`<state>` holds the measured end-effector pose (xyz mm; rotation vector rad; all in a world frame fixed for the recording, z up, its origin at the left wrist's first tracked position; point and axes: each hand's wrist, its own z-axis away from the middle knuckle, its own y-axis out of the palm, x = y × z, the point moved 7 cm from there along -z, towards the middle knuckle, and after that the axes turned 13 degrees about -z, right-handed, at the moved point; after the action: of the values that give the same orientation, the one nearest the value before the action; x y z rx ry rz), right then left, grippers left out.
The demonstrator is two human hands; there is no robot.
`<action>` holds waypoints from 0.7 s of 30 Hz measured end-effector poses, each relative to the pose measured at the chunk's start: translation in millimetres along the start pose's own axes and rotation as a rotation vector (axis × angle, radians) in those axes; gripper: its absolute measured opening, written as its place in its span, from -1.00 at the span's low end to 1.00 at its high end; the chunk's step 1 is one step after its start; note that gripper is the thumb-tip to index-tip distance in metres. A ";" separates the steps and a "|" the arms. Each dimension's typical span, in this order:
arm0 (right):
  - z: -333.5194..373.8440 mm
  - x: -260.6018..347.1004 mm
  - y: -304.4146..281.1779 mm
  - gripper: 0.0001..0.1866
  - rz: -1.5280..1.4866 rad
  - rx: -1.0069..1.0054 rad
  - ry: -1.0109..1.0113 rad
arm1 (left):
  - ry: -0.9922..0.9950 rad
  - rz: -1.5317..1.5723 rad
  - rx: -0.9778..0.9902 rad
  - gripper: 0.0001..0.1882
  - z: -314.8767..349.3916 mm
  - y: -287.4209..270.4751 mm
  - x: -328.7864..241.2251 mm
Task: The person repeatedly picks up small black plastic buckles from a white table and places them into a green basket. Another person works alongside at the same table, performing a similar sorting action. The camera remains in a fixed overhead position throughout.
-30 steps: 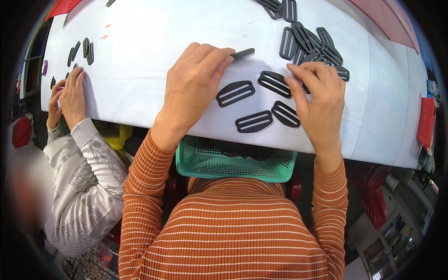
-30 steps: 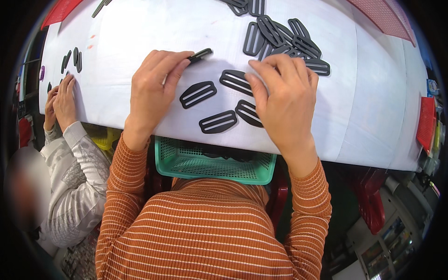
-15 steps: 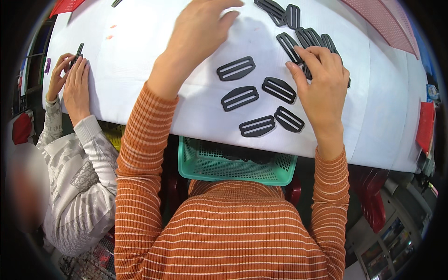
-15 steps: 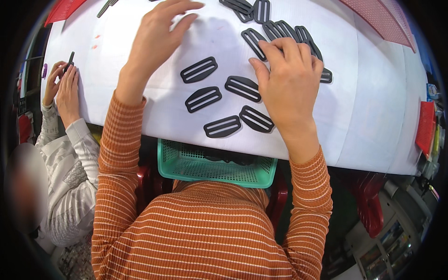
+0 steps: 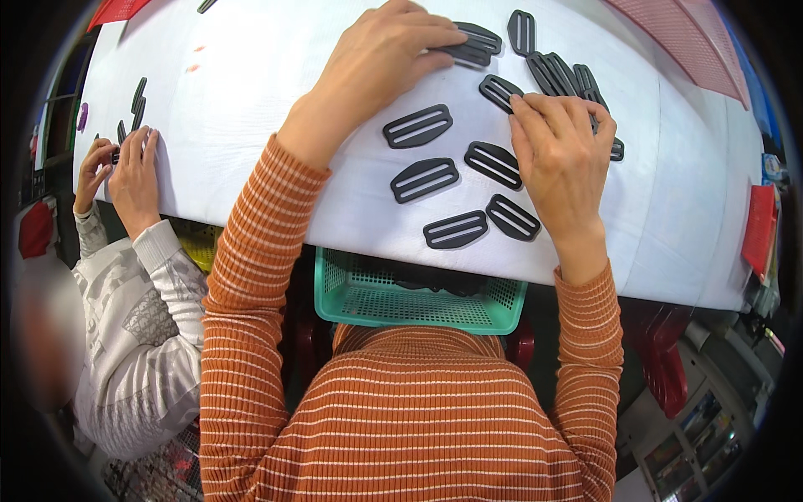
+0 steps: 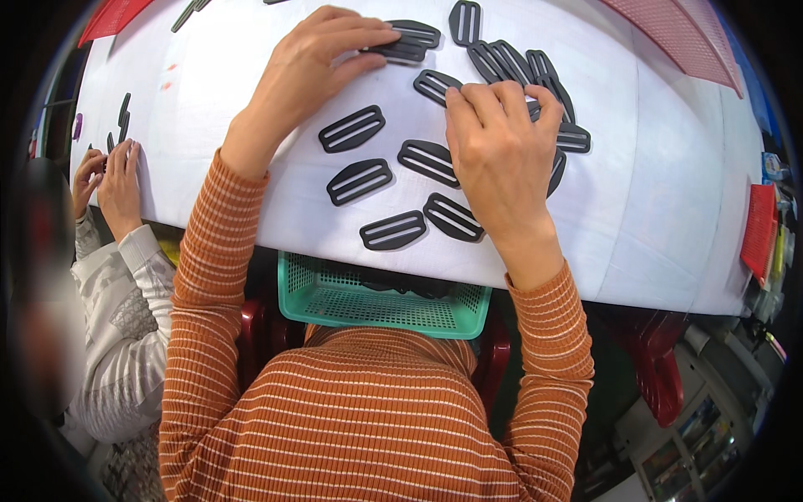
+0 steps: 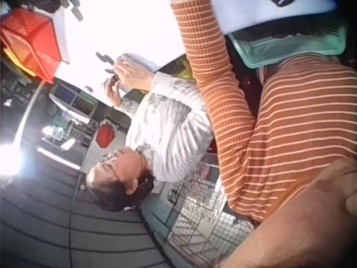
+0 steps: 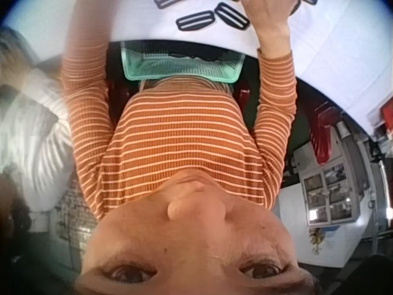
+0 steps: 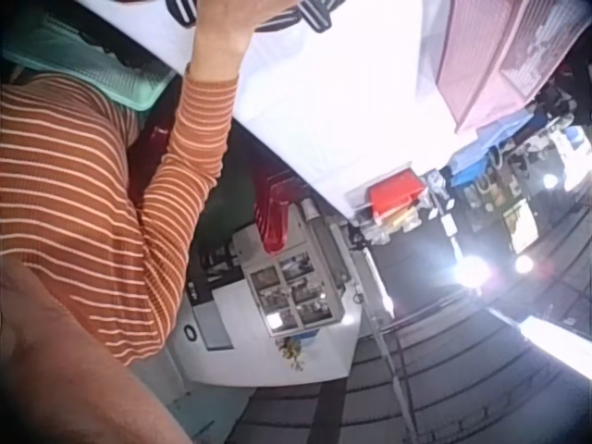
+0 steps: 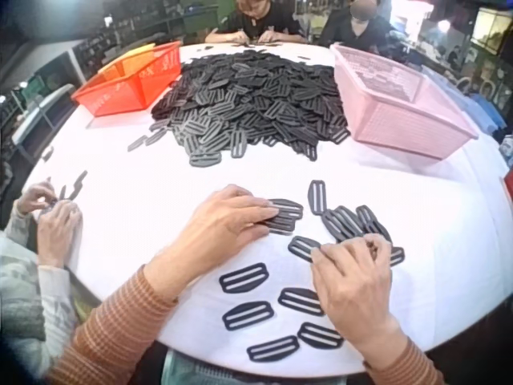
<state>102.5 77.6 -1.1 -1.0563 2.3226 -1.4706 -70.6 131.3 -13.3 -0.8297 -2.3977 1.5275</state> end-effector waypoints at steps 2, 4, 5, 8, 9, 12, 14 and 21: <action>2.5 -2.7 -4.4 -0.84 -0.046 -0.016 0.016 | -0.056 0.003 -0.016 -0.67 9.0 -10.2 -8.1; 6.0 -6.2 -6.1 -0.82 -0.094 -0.026 0.039 | -0.159 0.037 -0.015 -0.63 15.9 -16.5 -10.5; 8.4 -7.9 -6.4 -0.81 -0.118 -0.029 0.057 | -0.173 0.057 -0.021 -0.63 18.2 -14.2 -9.9; 13.8 -9.6 -6.4 -0.78 -0.156 -0.030 0.082 | -0.184 0.066 -0.044 -0.64 24.7 -10.6 -10.8; 15.0 -9.4 -5.8 -0.78 -0.156 -0.028 0.088 | -0.161 0.047 -0.053 -0.65 24.8 -10.3 -12.6; 18.2 -7.6 -7.8 -0.78 -0.149 -0.030 0.082 | -0.097 -0.014 -0.069 -0.68 26.6 -10.6 -18.1; 21.4 -4.9 -12.6 -0.79 -0.090 -0.039 0.034 | -0.077 -0.054 -0.065 -0.69 27.5 -12.7 -25.1; 26.5 -4.1 -23.5 -0.90 -0.316 -0.027 0.180 | -0.191 0.037 -0.087 -0.73 61.2 -33.5 -31.5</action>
<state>129.8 55.6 5.1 -1.4060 2.3838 -1.7126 -82.9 56.1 -7.3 -0.7813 -2.6144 1.5931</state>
